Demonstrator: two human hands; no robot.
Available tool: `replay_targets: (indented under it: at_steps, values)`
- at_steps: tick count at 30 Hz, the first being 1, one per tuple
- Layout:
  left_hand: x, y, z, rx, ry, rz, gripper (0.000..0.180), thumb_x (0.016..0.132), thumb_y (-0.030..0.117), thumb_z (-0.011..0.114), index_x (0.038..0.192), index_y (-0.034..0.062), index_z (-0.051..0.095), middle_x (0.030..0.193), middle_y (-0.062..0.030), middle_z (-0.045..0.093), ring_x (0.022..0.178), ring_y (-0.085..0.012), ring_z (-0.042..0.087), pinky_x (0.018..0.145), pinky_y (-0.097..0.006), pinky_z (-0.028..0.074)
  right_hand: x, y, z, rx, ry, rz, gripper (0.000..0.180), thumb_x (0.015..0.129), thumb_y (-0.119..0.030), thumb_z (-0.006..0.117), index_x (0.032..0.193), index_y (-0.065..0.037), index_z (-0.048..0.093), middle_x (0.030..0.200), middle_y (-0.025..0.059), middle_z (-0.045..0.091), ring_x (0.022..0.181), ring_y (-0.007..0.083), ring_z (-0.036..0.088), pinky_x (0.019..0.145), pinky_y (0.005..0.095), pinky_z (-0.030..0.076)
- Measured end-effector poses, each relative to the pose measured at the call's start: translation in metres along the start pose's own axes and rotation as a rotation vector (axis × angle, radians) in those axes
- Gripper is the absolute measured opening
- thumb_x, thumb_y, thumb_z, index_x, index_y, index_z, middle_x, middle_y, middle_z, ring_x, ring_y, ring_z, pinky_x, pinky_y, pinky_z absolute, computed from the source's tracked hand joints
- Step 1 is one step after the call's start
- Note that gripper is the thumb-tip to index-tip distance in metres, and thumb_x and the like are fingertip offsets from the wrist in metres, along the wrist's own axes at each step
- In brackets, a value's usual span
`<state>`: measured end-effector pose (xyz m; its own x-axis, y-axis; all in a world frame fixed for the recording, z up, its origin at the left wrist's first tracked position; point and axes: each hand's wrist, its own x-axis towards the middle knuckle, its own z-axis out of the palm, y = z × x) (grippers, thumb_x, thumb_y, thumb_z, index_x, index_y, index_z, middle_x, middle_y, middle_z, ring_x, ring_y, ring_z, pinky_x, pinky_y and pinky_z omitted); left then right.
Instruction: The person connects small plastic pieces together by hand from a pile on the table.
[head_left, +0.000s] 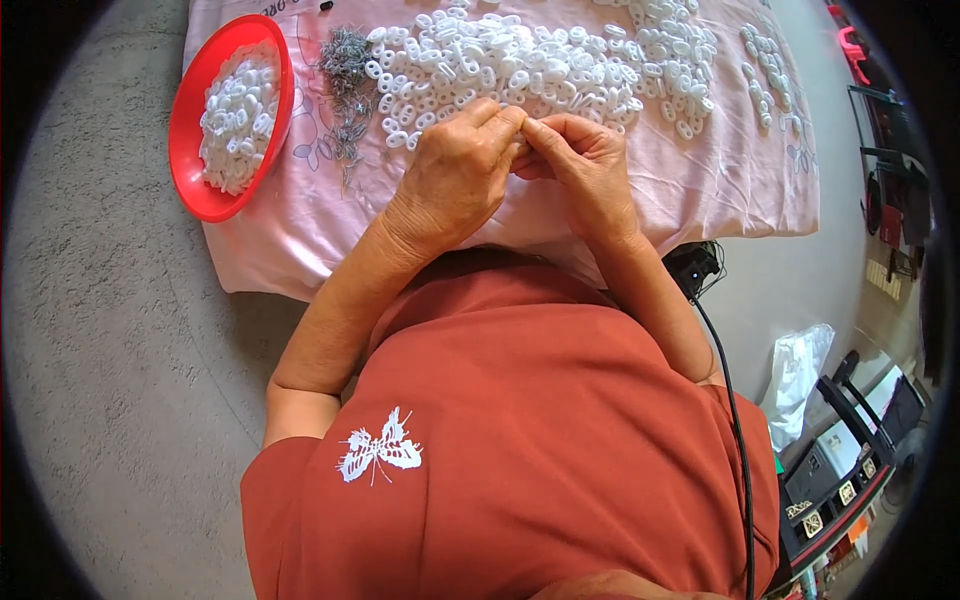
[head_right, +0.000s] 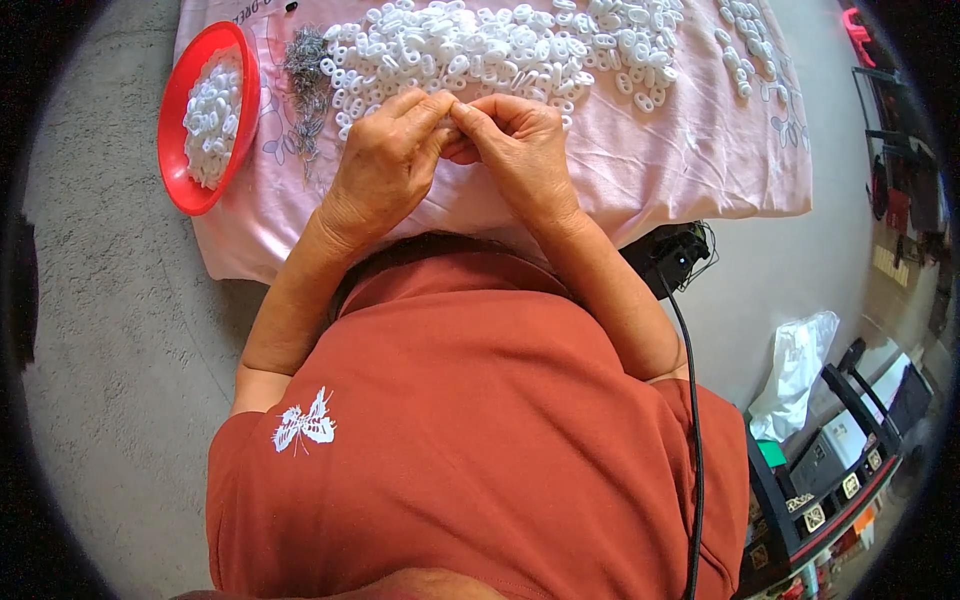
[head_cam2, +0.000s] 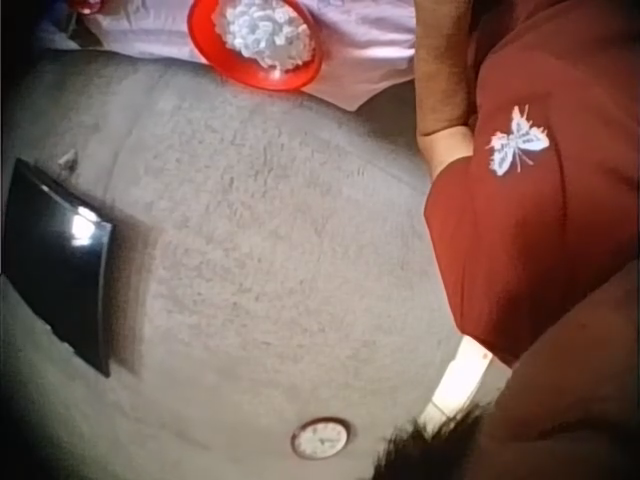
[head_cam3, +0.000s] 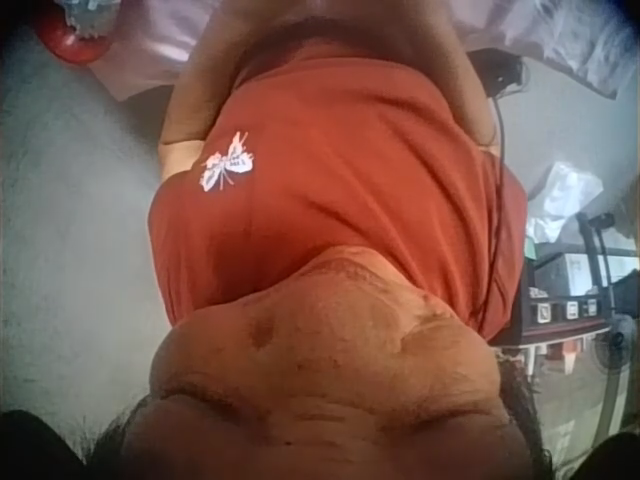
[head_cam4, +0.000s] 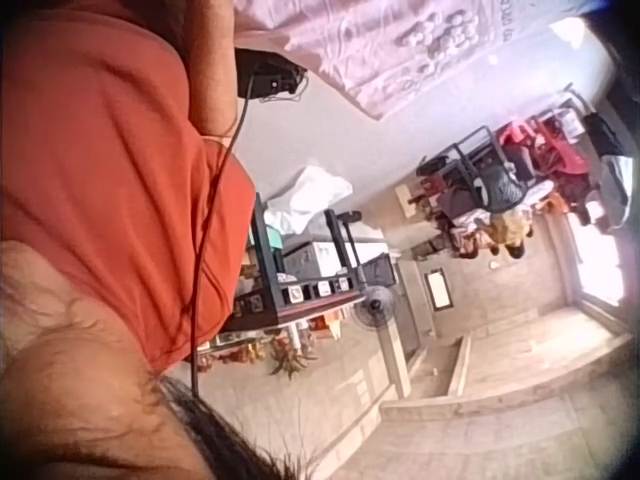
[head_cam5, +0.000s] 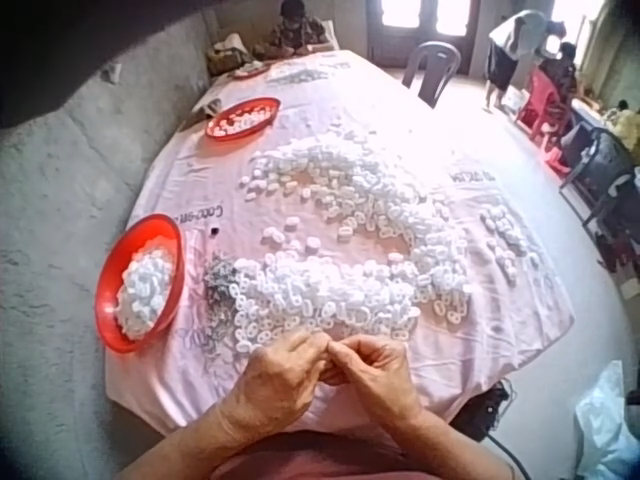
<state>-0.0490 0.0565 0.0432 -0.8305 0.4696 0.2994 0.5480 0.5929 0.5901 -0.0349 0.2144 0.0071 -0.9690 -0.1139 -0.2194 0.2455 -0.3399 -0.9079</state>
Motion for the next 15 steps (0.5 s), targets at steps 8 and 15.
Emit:
replay_targets:
  at_steps: [8, 15]
  values:
    - [-0.0044, 0.0026, 0.001, 0.046, 0.003, 0.004, 0.006, 0.087, 0.007, 0.057, 0.091, 0.0021, 0.056, 0.081, -0.0151, 0.057, 0.073, -0.0343, 0.062, 0.064, -0.042, 0.051, -0.0042, 0.003, 0.0025, -0.049, 0.008, -0.01, 0.017, 0.095, -0.014, 0.062, 0.092, 0.002, 0.069, 0.082, 0.0066, 0.07, 0.069, 0.0107, 0.066, 0.064, 0.0228, 0.055]
    - [-0.0045, -0.0036, -0.0015, -0.036, -0.051, -0.007, 0.012, 0.088, 0.009, 0.059, 0.096, 0.0004, 0.056, 0.086, -0.0172, 0.059, 0.078, -0.0358, 0.062, 0.068, -0.042, 0.052, -0.0056, 0.0012, 0.0043, -0.043, 0.036, 0.044, 0.018, 0.095, -0.015, 0.062, 0.09, 0.001, 0.068, 0.079, 0.004, 0.068, 0.068, 0.0089, 0.064, 0.062, 0.0208, 0.053]
